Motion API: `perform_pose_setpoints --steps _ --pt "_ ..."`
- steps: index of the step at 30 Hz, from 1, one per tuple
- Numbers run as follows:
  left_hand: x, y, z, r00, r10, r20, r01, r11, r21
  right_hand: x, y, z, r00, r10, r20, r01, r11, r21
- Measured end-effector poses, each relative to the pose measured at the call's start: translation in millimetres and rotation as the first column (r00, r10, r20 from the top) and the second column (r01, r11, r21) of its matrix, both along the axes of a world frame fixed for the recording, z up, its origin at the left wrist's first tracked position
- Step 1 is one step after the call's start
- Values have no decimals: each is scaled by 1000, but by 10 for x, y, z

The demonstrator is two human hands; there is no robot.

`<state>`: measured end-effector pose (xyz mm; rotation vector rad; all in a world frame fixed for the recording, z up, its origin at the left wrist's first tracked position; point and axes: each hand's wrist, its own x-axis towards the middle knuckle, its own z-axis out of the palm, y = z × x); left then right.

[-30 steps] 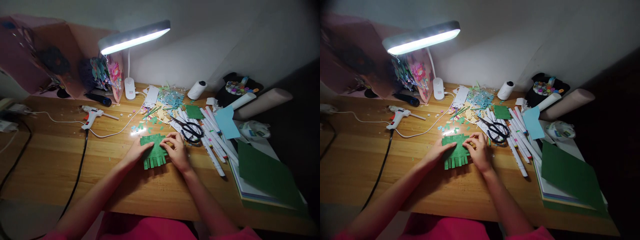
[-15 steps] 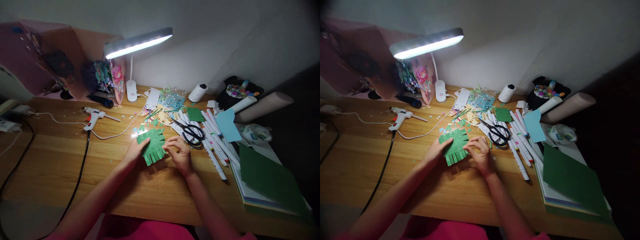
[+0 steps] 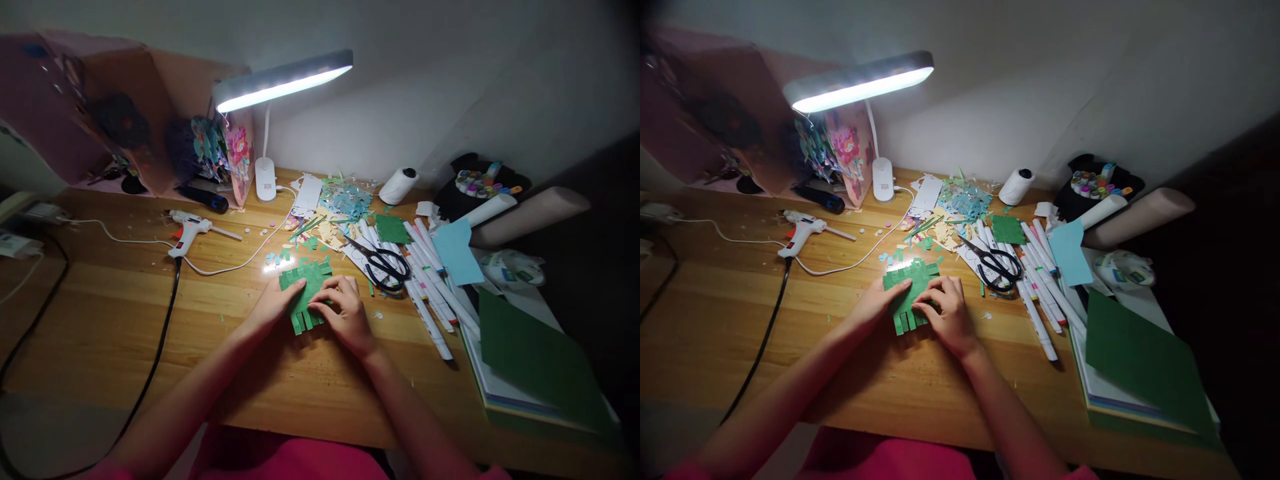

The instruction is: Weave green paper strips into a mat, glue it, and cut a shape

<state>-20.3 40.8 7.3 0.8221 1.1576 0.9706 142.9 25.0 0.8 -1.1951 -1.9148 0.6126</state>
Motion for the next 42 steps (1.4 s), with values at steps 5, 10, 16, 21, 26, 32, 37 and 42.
perform_pose_setpoints --steps 5,10,16,21,26,32,37,42 --pt "15 1 -46 1000 -8 8 8 1000 -7 -15 -9 9 993 7 115 -16 997 76" --pt "21 4 -73 999 -30 30 30 1000 -6 -11 -21 -1 987 -16 159 -2 994 112" --pt "21 4 -42 999 -26 36 26 1000 4 -26 -27 -4 993 -94 77 86 992 96" --pt "16 15 -40 999 -16 33 16 1000 -2 5 0 -52 980 -199 -9 199 979 42" --pt "1 40 -59 999 37 -13 -37 999 37 99 92 -134 909 -343 -236 335 939 -76" --pt "-23 63 -88 990 124 -65 -120 990 73 155 151 -170 894 -354 -275 294 926 -235" --pt "0 50 -45 985 158 -75 -150 984 101 80 95 -178 932 -268 -244 162 910 -382" --pt "13 38 -11 986 144 -83 -130 980 151 24 64 -139 934 -238 -267 102 893 -439"
